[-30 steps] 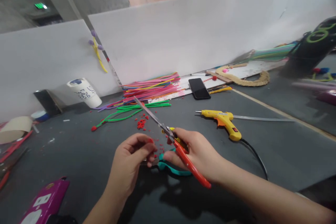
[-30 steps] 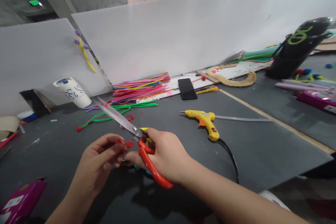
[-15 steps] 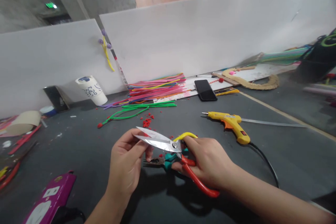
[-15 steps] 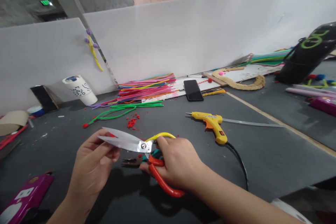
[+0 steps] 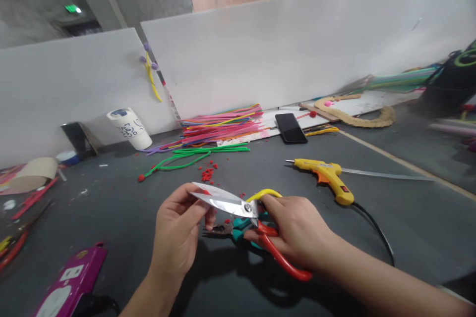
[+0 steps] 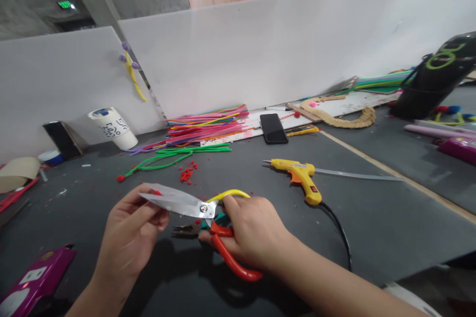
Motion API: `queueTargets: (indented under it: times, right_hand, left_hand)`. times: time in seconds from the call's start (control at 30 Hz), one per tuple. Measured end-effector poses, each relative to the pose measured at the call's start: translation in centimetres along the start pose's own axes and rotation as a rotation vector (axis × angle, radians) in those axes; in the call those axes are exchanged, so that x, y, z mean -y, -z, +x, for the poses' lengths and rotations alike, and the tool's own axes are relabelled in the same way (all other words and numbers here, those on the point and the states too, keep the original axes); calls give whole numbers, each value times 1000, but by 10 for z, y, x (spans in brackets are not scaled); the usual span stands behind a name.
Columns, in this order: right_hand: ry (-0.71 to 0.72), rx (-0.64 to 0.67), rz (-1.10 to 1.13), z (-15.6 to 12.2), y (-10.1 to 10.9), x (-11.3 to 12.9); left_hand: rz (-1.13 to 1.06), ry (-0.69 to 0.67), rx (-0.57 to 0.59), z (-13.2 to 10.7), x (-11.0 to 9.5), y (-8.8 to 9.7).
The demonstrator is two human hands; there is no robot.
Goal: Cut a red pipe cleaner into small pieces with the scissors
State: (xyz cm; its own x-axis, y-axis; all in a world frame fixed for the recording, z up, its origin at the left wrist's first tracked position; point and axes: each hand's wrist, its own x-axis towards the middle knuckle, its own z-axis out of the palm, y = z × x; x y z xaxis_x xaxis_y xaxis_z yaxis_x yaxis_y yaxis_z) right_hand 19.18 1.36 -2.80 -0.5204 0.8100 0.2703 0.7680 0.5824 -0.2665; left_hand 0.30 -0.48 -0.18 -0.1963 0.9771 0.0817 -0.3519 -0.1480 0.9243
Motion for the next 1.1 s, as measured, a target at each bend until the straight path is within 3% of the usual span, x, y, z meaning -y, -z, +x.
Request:
queueTargets:
  times: [0.43, 1.1]
  right_hand:
    - [8, 16, 36, -1, -1, 1]
    - [7, -1, -18, 1, 0, 1]
  left_hand:
    - [46, 20, -37, 0, -2, -3]
    - [24, 25, 27, 1, -4, 1]
